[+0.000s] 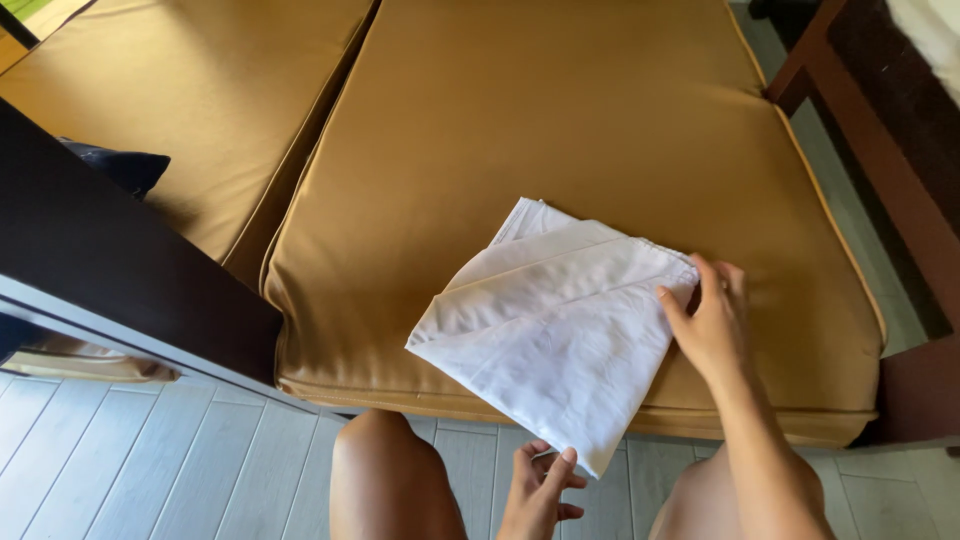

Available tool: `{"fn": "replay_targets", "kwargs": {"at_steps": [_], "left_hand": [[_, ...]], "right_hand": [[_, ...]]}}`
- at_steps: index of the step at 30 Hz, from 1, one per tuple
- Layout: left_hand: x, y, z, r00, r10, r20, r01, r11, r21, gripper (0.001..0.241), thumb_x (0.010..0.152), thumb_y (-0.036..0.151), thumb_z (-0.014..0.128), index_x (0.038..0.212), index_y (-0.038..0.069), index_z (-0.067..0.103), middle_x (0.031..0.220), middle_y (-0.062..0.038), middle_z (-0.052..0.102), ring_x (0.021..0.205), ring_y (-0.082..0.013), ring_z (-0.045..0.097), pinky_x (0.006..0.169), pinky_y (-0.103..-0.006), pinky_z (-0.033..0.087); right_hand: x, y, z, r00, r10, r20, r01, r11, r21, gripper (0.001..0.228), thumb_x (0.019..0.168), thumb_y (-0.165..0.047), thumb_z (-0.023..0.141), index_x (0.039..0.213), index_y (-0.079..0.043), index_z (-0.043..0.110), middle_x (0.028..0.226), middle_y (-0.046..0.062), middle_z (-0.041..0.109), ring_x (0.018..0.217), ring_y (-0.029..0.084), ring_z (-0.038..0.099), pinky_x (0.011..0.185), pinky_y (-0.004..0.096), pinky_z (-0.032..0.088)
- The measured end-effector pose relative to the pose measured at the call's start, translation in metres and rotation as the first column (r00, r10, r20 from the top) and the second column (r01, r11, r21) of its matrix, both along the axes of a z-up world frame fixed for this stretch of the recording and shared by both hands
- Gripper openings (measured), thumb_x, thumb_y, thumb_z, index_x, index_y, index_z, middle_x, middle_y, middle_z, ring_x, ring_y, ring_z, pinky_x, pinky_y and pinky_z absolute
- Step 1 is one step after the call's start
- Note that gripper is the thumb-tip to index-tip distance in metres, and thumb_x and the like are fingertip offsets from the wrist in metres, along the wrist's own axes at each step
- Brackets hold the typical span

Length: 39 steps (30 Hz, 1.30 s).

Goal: The person retrieves a white towel from a wooden wardrobe, walks to a bed, and sits on the floor. They then fold the towel neatly on the bed surface.

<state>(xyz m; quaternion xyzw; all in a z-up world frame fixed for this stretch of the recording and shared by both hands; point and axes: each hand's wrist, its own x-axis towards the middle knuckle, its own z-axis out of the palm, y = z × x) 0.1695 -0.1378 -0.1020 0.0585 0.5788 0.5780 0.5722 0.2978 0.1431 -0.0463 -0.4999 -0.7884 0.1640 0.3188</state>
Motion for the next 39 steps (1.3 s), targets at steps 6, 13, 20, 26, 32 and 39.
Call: {"fn": "replay_targets", "kwargs": {"at_steps": [6, 13, 20, 26, 32, 39], "left_hand": [[-0.025, 0.005, 0.033, 0.766, 0.165, -0.621, -0.010, 0.969, 0.246, 0.035, 0.090, 0.026, 0.081, 0.096, 0.007, 0.052, 0.077, -0.001, 0.047, 0.070, -0.0127, 0.050, 0.064, -0.0263, 0.048], [-0.133, 0.097, 0.108, -0.141, -0.061, -0.988, 0.293, 0.951, -0.101, 0.034, 0.089, 0.026, 0.075, 0.118, 0.010, 0.068, 0.108, -0.016, 0.066, 0.105, -0.0373, 0.063, 0.085, -0.0481, 0.052], [-0.165, 0.154, 0.090, -0.247, -0.263, -0.933, 0.248, 0.913, -0.323, 0.045, 0.088, 0.039, 0.075, 0.125, 0.015, 0.067, 0.115, -0.008, 0.065, 0.112, -0.0317, 0.060, 0.094, -0.0479, 0.047], [-0.168, 0.161, 0.097, -0.112, -0.340, -0.934, 0.332, 0.873, -0.358, 0.028, 0.086, 0.032, 0.078, 0.109, 0.017, 0.071, 0.104, -0.007, 0.071, 0.107, -0.0328, 0.066, 0.089, -0.0482, 0.049], [-0.175, 0.154, 0.107, -0.073, -0.279, -0.957, 0.387, 0.877, -0.286, 0.021, 0.096, 0.033, 0.067, 0.096, 0.014, 0.075, 0.094, -0.011, 0.073, 0.091, -0.0363, 0.071, 0.073, -0.0487, 0.056], [-0.177, 0.157, 0.116, 0.014, -0.289, -0.957, 0.438, 0.862, -0.254, 0.030, 0.104, 0.036, 0.056, 0.098, 0.011, 0.072, 0.086, -0.015, 0.073, 0.082, -0.0407, 0.073, 0.068, -0.0488, 0.057]], "right_hand": [[-0.040, -0.028, 0.041, 0.927, 0.349, -0.137, -0.314, 0.922, 0.225, 0.021, 0.092, -0.013, 0.069, 0.109, -0.002, 0.072, 0.117, 0.007, 0.068, 0.108, 0.026, 0.064, 0.095, 0.035, 0.051], [-0.092, 0.020, 0.033, 0.795, 0.599, 0.099, -0.603, 0.797, 0.025, 0.020, 0.089, -0.021, 0.074, 0.105, -0.009, 0.076, 0.119, 0.012, 0.071, 0.116, 0.038, 0.064, 0.100, 0.048, 0.050], [-0.095, 0.053, 0.027, 0.765, 0.580, 0.280, -0.609, 0.793, 0.021, 0.031, 0.088, -0.034, 0.076, 0.112, -0.015, 0.073, 0.111, 0.006, 0.070, 0.108, 0.031, 0.065, 0.095, 0.045, 0.049], [-0.091, 0.068, 0.027, 0.735, 0.631, 0.248, -0.640, 0.767, -0.053, 0.037, 0.079, -0.040, 0.084, 0.105, -0.016, 0.074, 0.092, 0.003, 0.069, 0.096, 0.027, 0.066, 0.089, 0.043, 0.049], [-0.087, 0.086, 0.026, 0.707, 0.696, 0.126, -0.678, 0.717, -0.164, 0.020, 0.088, -0.034, 0.077, 0.084, -0.014, 0.077, 0.089, 0.004, 0.074, 0.090, 0.027, 0.069, 0.083, 0.039, 0.054], [-0.081, 0.092, 0.033, 0.743, 0.663, 0.098, -0.611, 0.730, -0.307, 0.036, 0.103, -0.042, 0.057, 0.084, -0.015, 0.072, 0.073, 0.007, 0.068, 0.071, 0.023, 0.064, 0.072, 0.038, 0.054]]}}
